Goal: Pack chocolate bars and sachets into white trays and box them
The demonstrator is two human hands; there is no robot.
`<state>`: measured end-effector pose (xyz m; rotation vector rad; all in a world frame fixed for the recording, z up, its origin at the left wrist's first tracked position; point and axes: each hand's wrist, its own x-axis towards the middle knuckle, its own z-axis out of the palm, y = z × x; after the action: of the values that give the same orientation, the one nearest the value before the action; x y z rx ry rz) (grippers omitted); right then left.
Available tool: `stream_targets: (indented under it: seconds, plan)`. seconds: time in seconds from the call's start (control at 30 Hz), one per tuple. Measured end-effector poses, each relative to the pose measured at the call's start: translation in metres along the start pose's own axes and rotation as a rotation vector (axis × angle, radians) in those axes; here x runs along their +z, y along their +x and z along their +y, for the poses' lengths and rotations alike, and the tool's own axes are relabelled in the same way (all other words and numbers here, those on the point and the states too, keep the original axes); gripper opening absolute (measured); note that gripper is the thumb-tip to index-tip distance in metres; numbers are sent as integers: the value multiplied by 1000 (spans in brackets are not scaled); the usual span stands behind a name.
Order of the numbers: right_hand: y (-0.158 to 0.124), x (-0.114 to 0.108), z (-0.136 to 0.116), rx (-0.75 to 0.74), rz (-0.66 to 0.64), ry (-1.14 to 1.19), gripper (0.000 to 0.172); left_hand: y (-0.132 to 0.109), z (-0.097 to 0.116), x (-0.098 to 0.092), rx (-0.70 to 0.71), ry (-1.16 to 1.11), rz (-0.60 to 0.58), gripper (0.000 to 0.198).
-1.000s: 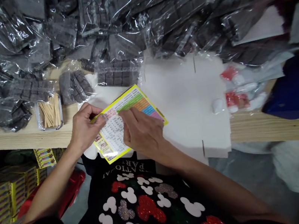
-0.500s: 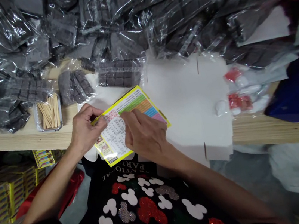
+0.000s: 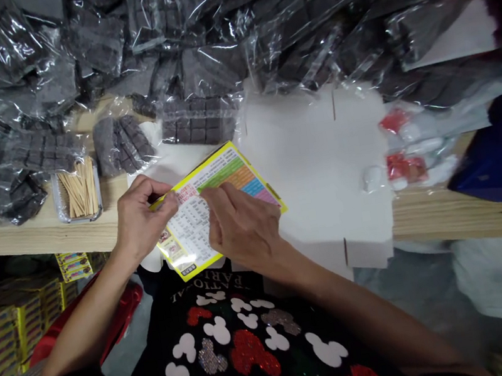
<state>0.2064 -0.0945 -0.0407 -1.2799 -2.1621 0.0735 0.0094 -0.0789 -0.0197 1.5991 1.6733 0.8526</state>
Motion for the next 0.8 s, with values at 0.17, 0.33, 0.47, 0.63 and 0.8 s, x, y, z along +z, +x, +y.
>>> stream_targets:
  seconds: [0.17, 0.33, 0.47, 0.63, 0.8]
  plan:
    - [1, 0, -1, -3, 7, -19, 21, -1, -3, -4, 61, 38, -15, 9]
    - [-1, 1, 0, 7, 13, -5, 19, -5, -3, -9, 122, 6, -67, 11]
    - [-2, 2, 0, 29, -17, 11, 20, -2, -1, -6, 57, 33, -46, 8]
    - [-2, 3, -1, 21, 0, 13, 19, 3, -3, -1, 19, -17, -39, 3]
    - [-4, 5, -1, 57, -55, 12, 19, 2, -4, -2, 45, -12, -14, 6]
